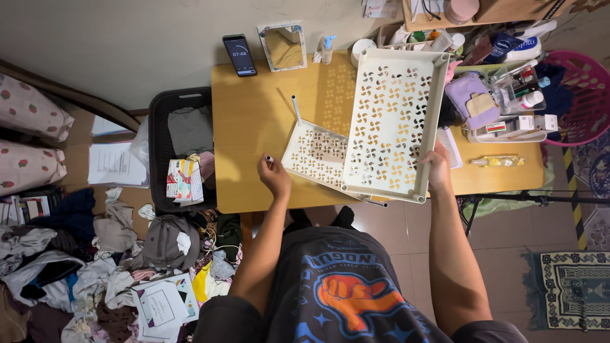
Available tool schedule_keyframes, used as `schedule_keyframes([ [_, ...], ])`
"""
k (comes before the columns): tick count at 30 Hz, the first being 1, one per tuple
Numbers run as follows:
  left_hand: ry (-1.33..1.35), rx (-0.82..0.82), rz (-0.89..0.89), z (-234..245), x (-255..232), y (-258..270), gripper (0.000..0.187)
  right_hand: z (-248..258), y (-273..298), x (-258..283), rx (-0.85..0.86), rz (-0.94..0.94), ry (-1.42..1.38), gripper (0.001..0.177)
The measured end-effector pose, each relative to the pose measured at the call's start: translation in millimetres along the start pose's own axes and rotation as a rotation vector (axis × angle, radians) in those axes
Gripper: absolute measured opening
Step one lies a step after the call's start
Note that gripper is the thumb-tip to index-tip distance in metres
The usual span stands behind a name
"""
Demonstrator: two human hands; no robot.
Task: The person assembles a white plastic shelving unit by inserting cylindrical legs into the corner holes of two perforated trays. They repeatedly insert and remove the legs to fit them into the trays, then place the assembled unit on the table.
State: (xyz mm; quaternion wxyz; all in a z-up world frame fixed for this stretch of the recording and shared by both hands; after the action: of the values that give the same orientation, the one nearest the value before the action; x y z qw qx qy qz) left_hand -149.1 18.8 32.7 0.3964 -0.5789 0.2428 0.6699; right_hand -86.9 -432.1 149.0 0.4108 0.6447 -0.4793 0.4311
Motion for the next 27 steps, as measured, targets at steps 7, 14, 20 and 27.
schedule_keyframes([
  [7,-0.080,-0.016,-0.076,4,-18,-26,0.018,-3,-3,-15,-0.085,0.008,-0.005,0.056],
  [14,-0.150,0.014,-0.165,7,-28,-80,0.018,-33,12,-21,-0.148,-0.020,0.080,0.063],
  [20,0.004,0.173,-0.174,-5,-8,-138,0.018,-74,24,-25,-0.161,-0.010,0.009,0.064],
  [27,-0.104,0.267,-0.196,-18,4,-201,0.019,-115,39,-43,-0.211,-0.020,-0.063,0.062],
])
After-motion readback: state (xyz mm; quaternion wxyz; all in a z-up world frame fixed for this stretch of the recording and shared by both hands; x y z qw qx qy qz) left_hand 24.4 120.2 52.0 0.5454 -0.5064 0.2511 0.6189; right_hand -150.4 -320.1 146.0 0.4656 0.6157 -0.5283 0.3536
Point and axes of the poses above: each hand's wrist, its own y-axis away from the middle knuckle, its own z-axis out of the back of the hand, x = y × z, the point moved 6 cm from there along -y, towards the middle knuckle, and after that the axes turned 13 degrees about x, right-handed, at the moved point
